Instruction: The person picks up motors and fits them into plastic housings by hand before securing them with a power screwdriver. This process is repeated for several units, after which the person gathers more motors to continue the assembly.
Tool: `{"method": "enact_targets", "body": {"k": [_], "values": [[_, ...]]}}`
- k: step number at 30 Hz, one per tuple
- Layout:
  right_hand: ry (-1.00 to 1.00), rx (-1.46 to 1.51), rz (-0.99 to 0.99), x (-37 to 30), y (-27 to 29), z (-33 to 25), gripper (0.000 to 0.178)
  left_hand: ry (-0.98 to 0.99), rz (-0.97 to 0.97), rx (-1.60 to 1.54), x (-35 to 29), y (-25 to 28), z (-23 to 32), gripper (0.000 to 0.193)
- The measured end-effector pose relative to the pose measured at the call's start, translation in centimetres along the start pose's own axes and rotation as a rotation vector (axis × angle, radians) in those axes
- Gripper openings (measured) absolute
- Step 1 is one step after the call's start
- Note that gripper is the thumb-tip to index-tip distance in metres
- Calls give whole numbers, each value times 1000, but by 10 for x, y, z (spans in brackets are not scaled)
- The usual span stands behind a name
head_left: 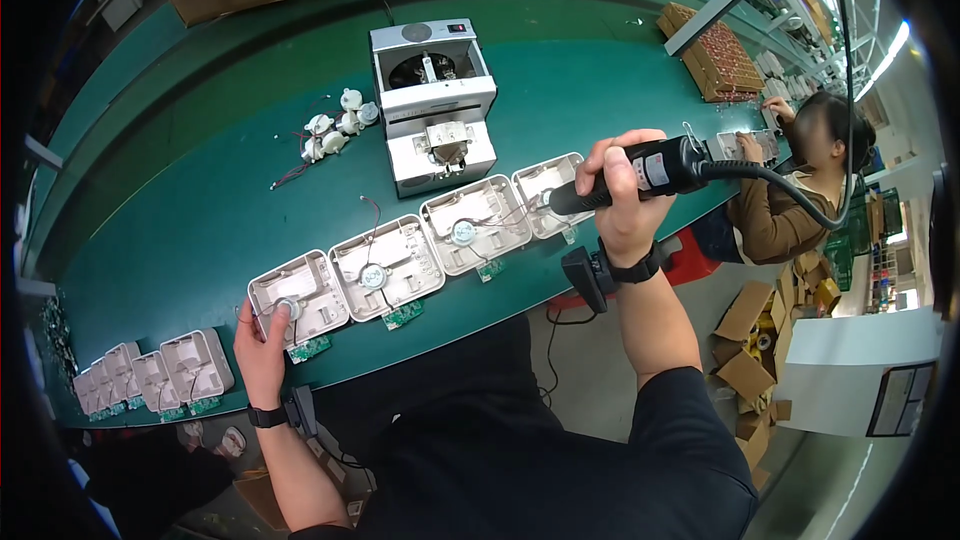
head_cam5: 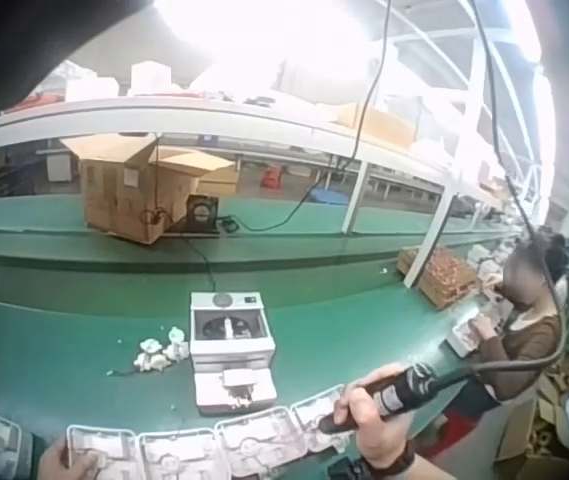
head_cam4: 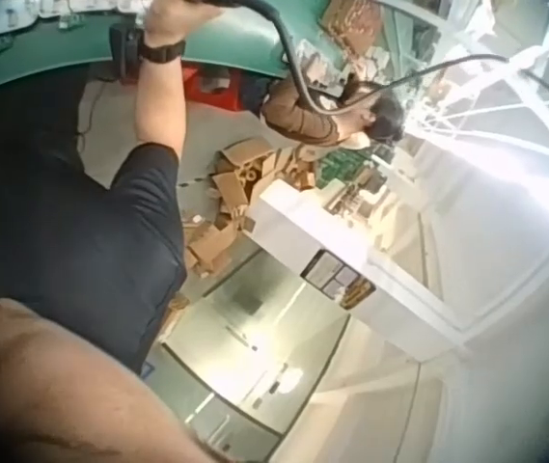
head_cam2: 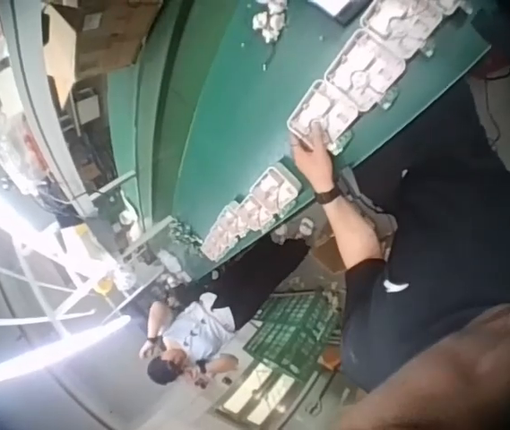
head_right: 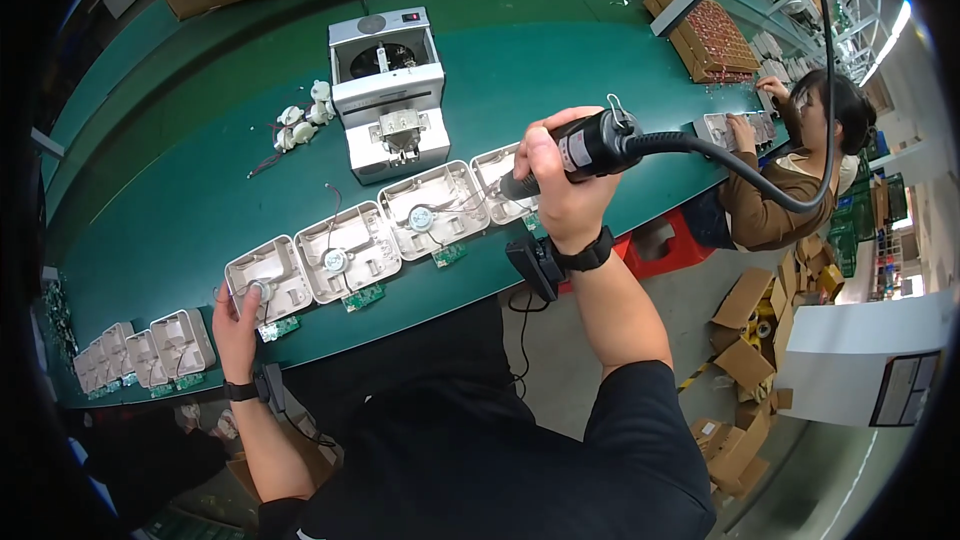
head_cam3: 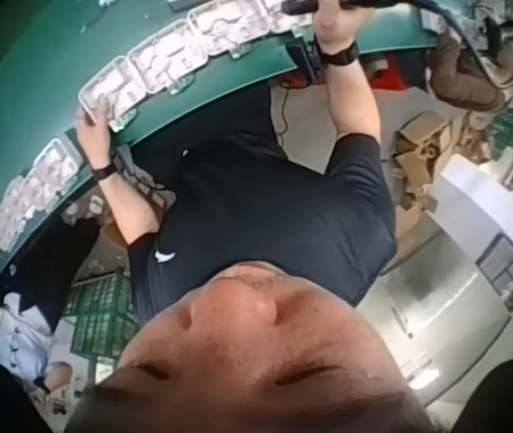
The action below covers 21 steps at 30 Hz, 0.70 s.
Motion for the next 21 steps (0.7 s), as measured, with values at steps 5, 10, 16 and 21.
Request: {"method": "enact_targets", "body": {"k": [5, 10, 16, 21], "values": [[-11, -42, -2, 0, -2, 14, 11, 6, -4, 27, -3, -2, 2, 57], [-40, -35, 13, 8, -7, 18, 10, -10, 15, -12, 0, 0, 4, 55], [-56, -96, -62, 17, -12, -2, 10, -1, 27, 58, -3, 5, 4, 57], [65, 220, -77, 42, -69, -44, 9, 23, -8, 54, -3, 2, 4, 55]]}}
Point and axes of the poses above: each hand's wrist, its own x-axis towards the middle knuckle, its own y-axis out of the back of the hand, z = x × y, the point moved 7 cm from there along x, towards the middle knuckle, and after that the axes turned 9 degrees about -z, right-handed, at the moved point
